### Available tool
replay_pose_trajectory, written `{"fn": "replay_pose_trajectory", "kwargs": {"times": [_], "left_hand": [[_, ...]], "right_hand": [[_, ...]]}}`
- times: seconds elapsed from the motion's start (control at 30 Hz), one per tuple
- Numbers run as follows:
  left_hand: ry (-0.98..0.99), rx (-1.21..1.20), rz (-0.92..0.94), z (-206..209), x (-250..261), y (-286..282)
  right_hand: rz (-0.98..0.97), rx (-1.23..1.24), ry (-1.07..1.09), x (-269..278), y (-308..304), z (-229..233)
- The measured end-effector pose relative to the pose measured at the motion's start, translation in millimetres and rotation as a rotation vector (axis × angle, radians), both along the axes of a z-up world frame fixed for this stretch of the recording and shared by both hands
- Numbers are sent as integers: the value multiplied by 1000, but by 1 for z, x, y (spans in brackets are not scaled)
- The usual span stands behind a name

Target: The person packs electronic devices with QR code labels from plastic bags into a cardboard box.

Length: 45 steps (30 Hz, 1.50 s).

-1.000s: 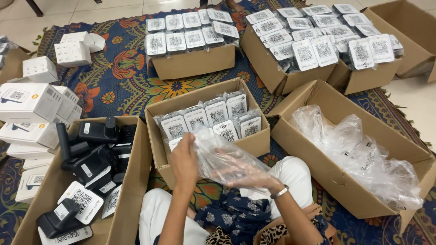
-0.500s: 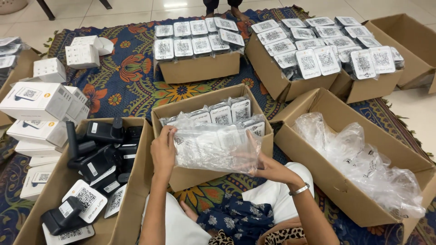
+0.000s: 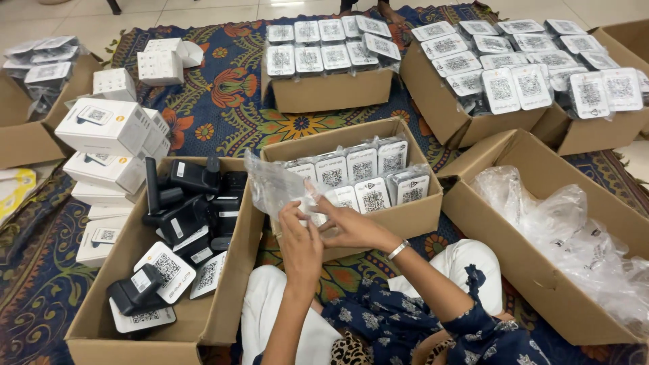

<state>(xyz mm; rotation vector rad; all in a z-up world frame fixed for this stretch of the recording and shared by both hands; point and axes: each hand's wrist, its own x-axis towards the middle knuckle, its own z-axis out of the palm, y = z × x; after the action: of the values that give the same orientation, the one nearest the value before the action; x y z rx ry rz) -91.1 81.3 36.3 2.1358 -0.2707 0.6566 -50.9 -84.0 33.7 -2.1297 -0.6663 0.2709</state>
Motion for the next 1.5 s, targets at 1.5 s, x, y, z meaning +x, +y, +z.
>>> {"fn": "replay_pose_trajectory", "kwargs": {"times": [1.5], "left_hand": [[-152, 135, 602, 54, 4, 233]], "right_hand": [[-153, 114, 132, 54, 312, -110]]}}
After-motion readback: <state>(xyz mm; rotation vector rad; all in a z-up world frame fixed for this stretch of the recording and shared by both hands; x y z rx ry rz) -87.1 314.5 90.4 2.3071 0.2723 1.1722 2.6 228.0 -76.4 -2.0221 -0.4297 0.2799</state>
